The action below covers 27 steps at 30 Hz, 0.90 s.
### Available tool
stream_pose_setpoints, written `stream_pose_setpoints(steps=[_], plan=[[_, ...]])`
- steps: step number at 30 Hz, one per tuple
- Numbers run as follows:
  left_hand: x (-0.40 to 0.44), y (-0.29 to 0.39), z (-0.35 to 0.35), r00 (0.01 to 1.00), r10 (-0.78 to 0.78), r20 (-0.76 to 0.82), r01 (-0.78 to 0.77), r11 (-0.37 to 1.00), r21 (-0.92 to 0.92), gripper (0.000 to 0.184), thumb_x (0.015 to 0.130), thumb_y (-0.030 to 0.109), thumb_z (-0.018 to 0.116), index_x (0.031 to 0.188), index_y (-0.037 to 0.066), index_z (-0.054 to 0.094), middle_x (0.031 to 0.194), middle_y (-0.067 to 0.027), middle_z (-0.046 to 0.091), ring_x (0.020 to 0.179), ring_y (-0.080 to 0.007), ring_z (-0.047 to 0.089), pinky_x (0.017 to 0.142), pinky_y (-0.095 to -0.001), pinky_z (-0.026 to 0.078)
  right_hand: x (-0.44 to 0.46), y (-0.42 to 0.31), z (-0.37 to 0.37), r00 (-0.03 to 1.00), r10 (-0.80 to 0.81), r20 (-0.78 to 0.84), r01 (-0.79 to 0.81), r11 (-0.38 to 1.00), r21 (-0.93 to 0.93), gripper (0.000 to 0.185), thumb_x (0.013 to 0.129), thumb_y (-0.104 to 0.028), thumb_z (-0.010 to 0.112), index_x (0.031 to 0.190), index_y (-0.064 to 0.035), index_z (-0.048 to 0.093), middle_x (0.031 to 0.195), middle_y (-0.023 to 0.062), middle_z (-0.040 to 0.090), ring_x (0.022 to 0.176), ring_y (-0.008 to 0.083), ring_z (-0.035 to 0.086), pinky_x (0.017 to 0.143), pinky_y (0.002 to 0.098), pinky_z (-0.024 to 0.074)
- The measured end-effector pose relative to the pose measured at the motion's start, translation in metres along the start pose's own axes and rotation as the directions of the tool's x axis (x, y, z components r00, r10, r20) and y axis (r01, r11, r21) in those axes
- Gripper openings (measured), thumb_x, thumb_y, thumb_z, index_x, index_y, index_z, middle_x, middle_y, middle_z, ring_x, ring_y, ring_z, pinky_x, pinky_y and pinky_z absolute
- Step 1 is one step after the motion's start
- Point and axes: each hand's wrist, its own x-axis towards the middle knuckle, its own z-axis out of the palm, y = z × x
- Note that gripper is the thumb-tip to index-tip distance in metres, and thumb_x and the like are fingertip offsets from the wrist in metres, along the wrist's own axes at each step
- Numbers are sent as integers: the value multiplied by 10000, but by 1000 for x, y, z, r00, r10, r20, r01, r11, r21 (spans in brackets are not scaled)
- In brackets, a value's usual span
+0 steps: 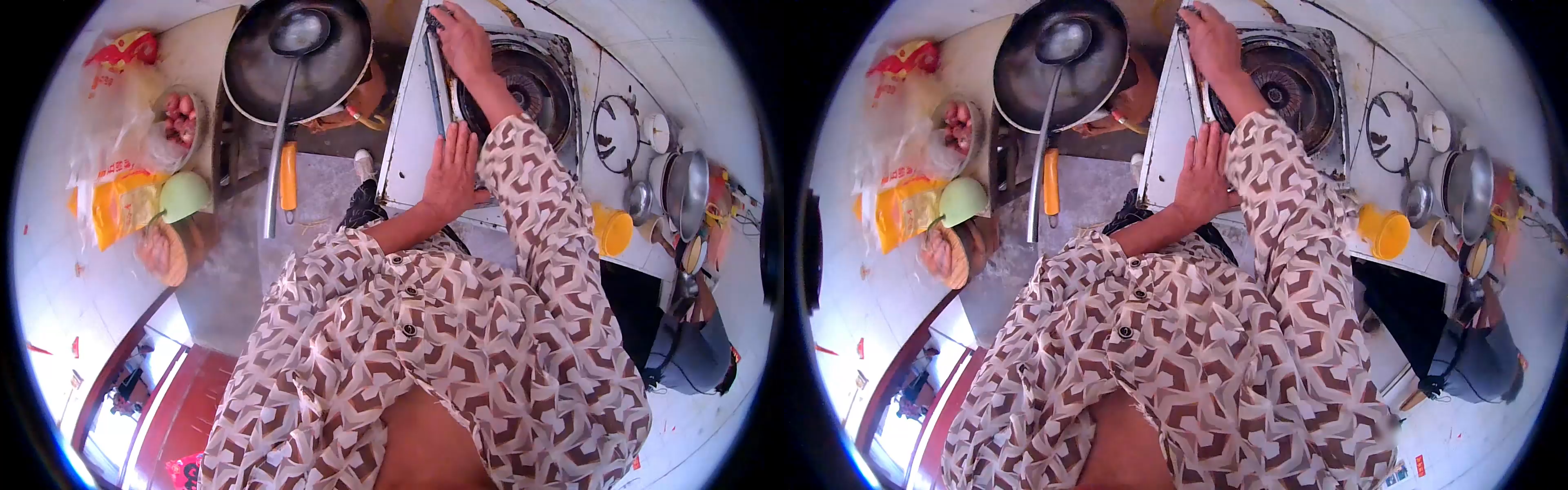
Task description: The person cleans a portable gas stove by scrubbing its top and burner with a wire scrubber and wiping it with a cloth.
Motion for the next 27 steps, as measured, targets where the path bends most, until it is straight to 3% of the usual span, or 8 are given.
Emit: stream_pose_setpoints(steps=[3,6,9,13,14,17,21,27], plan=[[2,0,-2,999,9,38,-11,999,49,1077,777,680,570,1456,-102,272,1538,-288,224,1460,-425,144,1173,-551,114,-51,2,3,997,-35,70,46,985,-164,409,824,-26,601,1216,-135,645,1264,111,591,1150,313,584,977,389,479],[8,6,-11,980,-15,196,7,999,43,1050,790,669,567,1447,-103,293,1512,-275,281,1441,-421,186,1166,-562,129,-100,-17,-24,990,2,142,9,997,-80,410,831,-26,576,1227,-113,638,1281,114,586,1172,301,577,985,392,471],[2,-1,18,996,93,-5,-93,994,64,1050,793,668,562,1449,-106,291,1527,-265,266,1436,-424,196,1166,-560,135,-134,-33,-46,969,46,243,-4,985,-172,362,824,-52,576,1166,-107,679,1285,140,586,1230,314,548,1019,379,456],[6,-6,12,997,79,19,-78,997,-28,1025,801,613,599,1470,-85,260,1564,-232,210,1461,-402,155,1171,-555,113,-150,-56,-85,932,356,63,-361,924,125,409,800,17,606,1200,-61,645,1319,139,564,1232,315,537,1031,399,433],[4,-13,12,995,102,-14,-103,989,-110,1022,802,574,631,1477,-83,233,1575,-231,175,1473,-392,123,1171,-551,108,-162,-55,-88,930,364,-54,-363,931,36,389,802,26,605,1184,-32,644,1309,162,569,1233,328,535,1030,407,435],[-2,-29,13,989,148,28,-148,989,-11,1040,802,562,643,1480,-90,199,1581,-232,145,1475,-393,110,1167,-553,124,-214,-64,-92,948,318,-20,-318,948,-11,359,768,27,607,1114,-37,678,1240,173,594,1154,352,579,975,409,472],[-4,-28,-5,986,155,58,-154,988,-23,1048,809,561,645,1483,-87,173,1580,-235,140,1475,-391,111,1164,-544,136,-252,-67,-107,990,142,-7,-142,985,-95,334,756,41,602,1065,-48,691,1195,174,623,1134,357,594,962,439,480],[-3,-33,-4,985,170,25,-172,982,84,1071,798,579,656,1478,-95,175,1555,-260,191,1464,-404,144,1156,-527,177,-262,25,-166,885,372,-281,-462,782,-419,289,809,-22,599,1088,-44,672,1190,159,609,1081,348,590,938,449,473]])
